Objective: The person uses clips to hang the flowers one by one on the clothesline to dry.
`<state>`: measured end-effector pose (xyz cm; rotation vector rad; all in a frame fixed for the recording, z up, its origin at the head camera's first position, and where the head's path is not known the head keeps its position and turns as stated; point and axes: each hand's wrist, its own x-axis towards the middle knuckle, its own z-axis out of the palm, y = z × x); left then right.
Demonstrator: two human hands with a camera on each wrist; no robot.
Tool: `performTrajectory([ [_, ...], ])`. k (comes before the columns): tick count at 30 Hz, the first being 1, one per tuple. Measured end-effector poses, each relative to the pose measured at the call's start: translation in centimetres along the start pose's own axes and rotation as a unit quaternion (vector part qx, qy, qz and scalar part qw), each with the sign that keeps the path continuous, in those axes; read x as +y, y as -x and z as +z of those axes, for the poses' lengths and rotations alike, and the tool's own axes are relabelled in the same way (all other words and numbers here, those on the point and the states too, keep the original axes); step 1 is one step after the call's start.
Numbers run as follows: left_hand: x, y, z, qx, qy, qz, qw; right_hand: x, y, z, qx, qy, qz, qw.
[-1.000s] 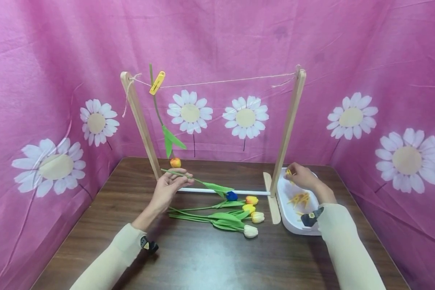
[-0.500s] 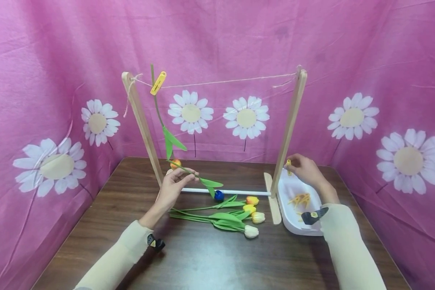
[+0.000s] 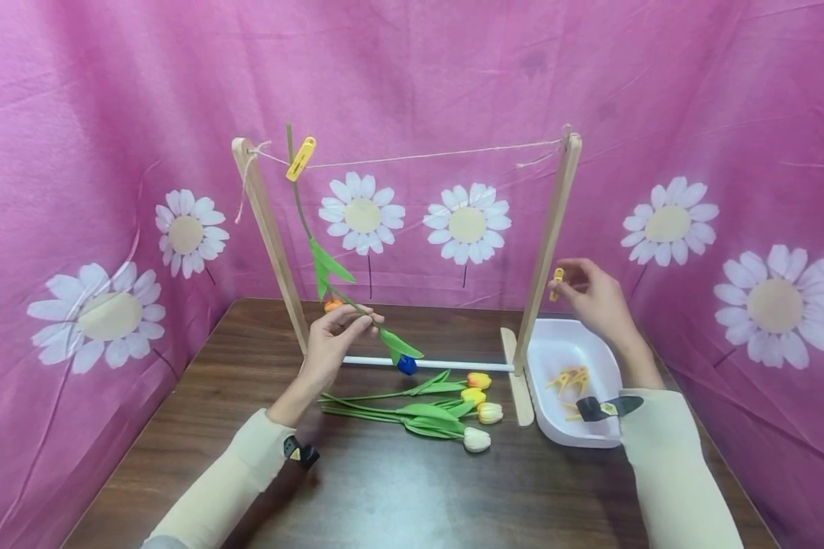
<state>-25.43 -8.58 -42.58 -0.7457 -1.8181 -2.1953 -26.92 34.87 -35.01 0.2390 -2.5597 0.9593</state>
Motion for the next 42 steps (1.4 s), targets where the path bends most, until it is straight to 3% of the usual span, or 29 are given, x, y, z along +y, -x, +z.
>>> performTrajectory([
  [8,2.0,-1.3,0.5,0.008,-0.005,0.029,0.9995,-4.2,0.5,-2.1,0.079,-0.058,-0.023,0.995],
  [14,3.5,-2.2,0.7,0.031,-0.021,0.033,0.9987,-7.2,1.1,-2.9,0.141,-0.092,-0.065,0.9835],
  [18,4.5,-3.1,0.9,0.035,-0.012,0.051,0.998,-9.3,1.7,-3.1,0.161,-0.123,-0.102,0.9739],
  [25,6.3,-4.6,1.0,0.042,-0.027,0.071,0.9962,-12.9,2.7,-2.5,0.119,-0.161,-0.175,0.964],
  [33,7.6,-6.0,1.2,0.043,-0.026,0.088,0.9949,-15.6,3.0,-1.0,0.073,-0.173,-0.182,0.9653],
  [42,8.4,-7.6,1.1,0.04,-0.018,0.098,0.9942,-18.1,1.8,1.1,0.026,-0.214,-0.207,0.9542],
])
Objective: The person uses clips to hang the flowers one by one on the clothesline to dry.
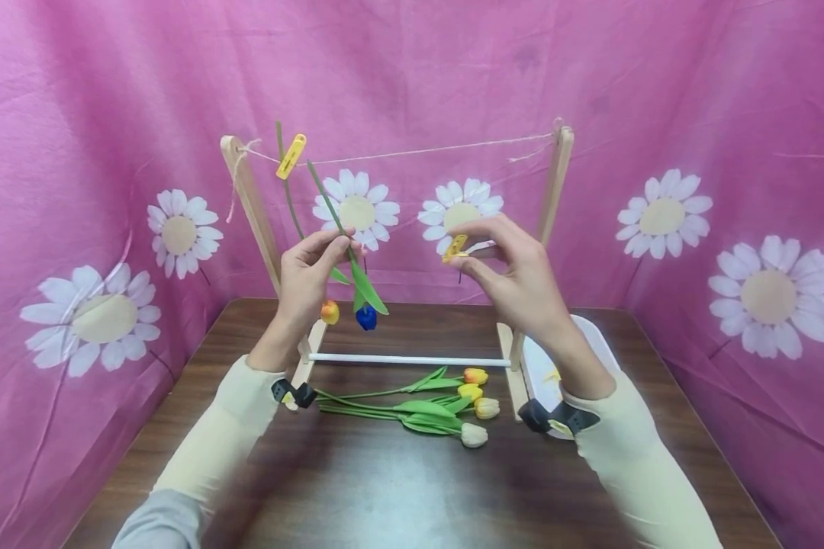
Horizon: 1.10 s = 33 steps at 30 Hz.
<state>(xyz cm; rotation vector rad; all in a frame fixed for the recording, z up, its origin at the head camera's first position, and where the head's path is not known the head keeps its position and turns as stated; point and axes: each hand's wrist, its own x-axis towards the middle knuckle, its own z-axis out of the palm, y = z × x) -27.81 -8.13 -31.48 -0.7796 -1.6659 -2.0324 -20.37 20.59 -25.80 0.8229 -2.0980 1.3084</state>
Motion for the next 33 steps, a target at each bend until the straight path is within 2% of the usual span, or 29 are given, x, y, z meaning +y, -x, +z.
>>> performTrajectory([
  [8,0.4,-1.2,0.1,0.017,0.001,-0.005,0.9998,-0.6,-2.3,2.8,-0.017,-0.033,-0.003,0.9993],
  [15,0.6,-2.5,0.4,0.03,0.013,-0.005,0.9995,-1.7,-5.0,5.1,-0.019,-0.015,0.011,0.9996],
  [22,0.5,-3.0,0.3,0.036,0.023,-0.019,0.9989,-2.6,-8.1,6.7,0.007,-0.064,0.046,0.9969],
  [29,0.6,-3.4,0.2,0.053,0.032,-0.015,0.998,-3.5,-12.2,7.9,0.051,-0.133,0.076,0.9869],
  [33,0.7,-3.5,0.3,0.055,0.026,-0.012,0.9981,-3.8,-14.3,8.3,0.061,-0.147,0.097,0.9824],
])
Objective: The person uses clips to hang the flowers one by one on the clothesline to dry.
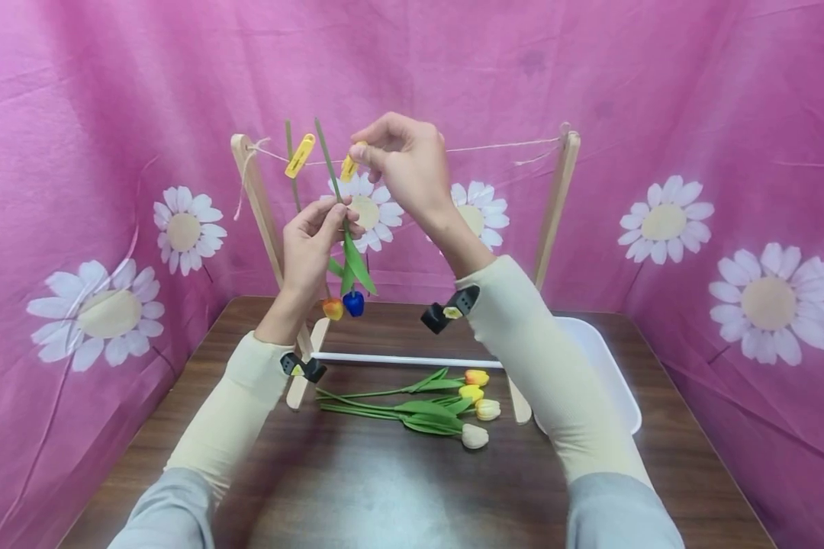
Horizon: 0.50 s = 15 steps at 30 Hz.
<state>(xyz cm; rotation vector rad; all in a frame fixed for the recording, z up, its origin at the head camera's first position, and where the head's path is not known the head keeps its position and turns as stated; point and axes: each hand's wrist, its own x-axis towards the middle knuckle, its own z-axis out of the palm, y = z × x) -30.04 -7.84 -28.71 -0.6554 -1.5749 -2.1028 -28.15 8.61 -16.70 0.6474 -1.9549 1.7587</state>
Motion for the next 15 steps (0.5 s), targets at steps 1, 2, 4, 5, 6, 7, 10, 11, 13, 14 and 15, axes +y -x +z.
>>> performTrajectory([
  [1,0.0,0.0,0.0,0.0,0.0,0.0,1.0,-0.1,-0.4,0.2,0.001,0.001,0.006,1.0],
  [2,0.0,0.0,0.0,0.0,0.0,-0.001,1.0,-0.2,-0.8,0.3,0.002,0.003,0.012,0.9999],
  [4,-0.1,0.0,0.0,0.0,-0.002,-0.001,1.0,-0.3,-1.3,0.6,0.003,0.005,0.021,0.9998],
  [5,-0.1,0.0,0.0,0.0,-0.001,-0.002,1.0,-0.4,-1.5,0.8,0.002,0.007,0.026,0.9996],
  [6,-0.1,0.0,0.0,0.0,-0.001,-0.002,1.0,-0.4,-1.7,0.9,0.001,0.009,0.029,0.9995],
  [7,-0.1,-0.1,0.0,0.0,-0.002,-0.002,1.0,-0.5,-1.9,1.0,0.0,0.01,0.033,0.9994],
  [10,-0.1,-0.2,-0.1,0.0,-0.003,-0.001,1.0,-0.5,-2.3,1.4,-0.004,0.007,0.042,0.9991],
  [11,0.0,-0.2,-0.1,0.0,-0.004,-0.001,1.0,-0.5,-2.3,1.5,-0.005,0.005,0.044,0.999],
  [13,0.1,-0.3,-0.1,0.001,-0.006,-0.001,1.0,-0.4,-2.4,1.7,-0.009,0.001,0.05,0.9987],
  [14,0.1,-0.4,-0.1,0.001,-0.008,-0.002,1.0,-0.3,-2.4,1.8,-0.011,-0.002,0.053,0.9985],
  [15,0.1,-0.4,-0.1,0.002,-0.009,-0.003,1.0,-0.3,-2.5,1.8,-0.014,-0.003,0.054,0.9984],
])
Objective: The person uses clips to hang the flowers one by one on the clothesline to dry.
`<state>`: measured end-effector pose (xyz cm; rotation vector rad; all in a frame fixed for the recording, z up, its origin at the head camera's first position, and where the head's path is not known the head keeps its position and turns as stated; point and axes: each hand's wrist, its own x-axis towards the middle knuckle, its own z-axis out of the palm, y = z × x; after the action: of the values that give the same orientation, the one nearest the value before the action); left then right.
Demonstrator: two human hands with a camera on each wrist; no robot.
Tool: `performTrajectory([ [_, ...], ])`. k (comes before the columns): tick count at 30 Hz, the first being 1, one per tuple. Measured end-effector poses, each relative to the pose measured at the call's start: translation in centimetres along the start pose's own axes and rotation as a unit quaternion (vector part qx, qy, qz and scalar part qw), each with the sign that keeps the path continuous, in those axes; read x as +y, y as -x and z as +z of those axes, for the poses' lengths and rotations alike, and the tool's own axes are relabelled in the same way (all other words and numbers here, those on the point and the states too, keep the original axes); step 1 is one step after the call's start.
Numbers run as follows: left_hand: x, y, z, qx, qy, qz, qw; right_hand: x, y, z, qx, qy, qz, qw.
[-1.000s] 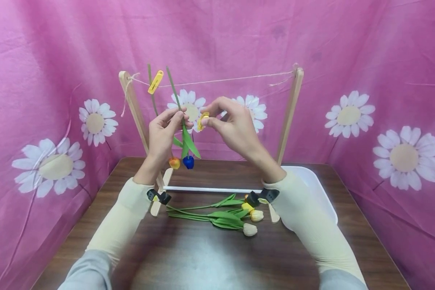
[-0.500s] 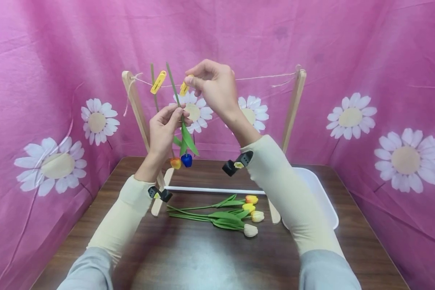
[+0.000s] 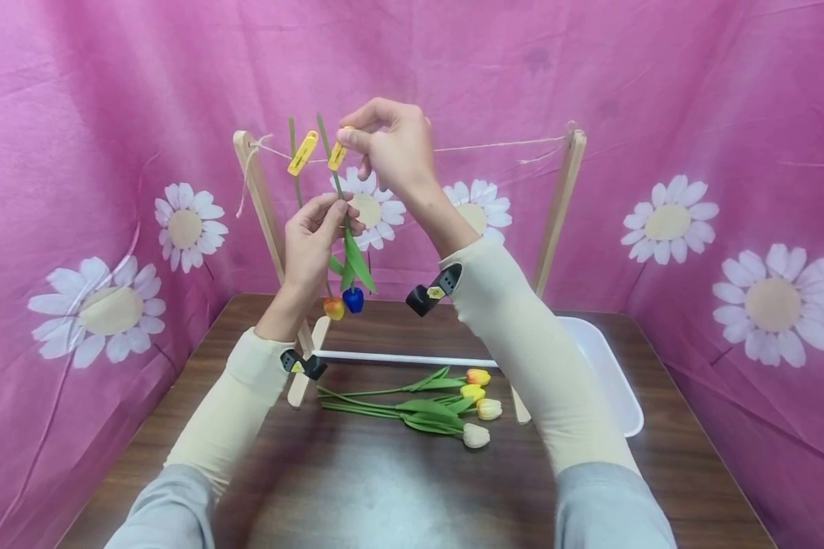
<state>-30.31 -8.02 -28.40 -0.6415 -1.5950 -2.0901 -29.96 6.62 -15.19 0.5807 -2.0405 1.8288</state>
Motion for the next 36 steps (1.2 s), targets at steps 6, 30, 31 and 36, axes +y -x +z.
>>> performTrajectory([
  [6,0.0,-0.2,0.0,0.0,-0.008,-0.004,1.0,0.3,0.0,0.2,-0.008,0.011,0.019,0.9997],
  [30,-0.4,-0.1,-0.7,0.002,0.001,-0.032,0.9995,0.5,0.7,-0.7,-0.05,0.081,0.021,0.9952],
  [31,-0.4,-0.1,-0.7,0.001,0.001,-0.032,0.9995,0.5,0.8,-0.8,-0.043,0.074,0.017,0.9962],
  [36,-0.5,-0.1,-0.8,0.0,0.004,-0.029,0.9996,0.5,1.4,-1.5,-0.015,0.049,-0.01,0.9986],
])
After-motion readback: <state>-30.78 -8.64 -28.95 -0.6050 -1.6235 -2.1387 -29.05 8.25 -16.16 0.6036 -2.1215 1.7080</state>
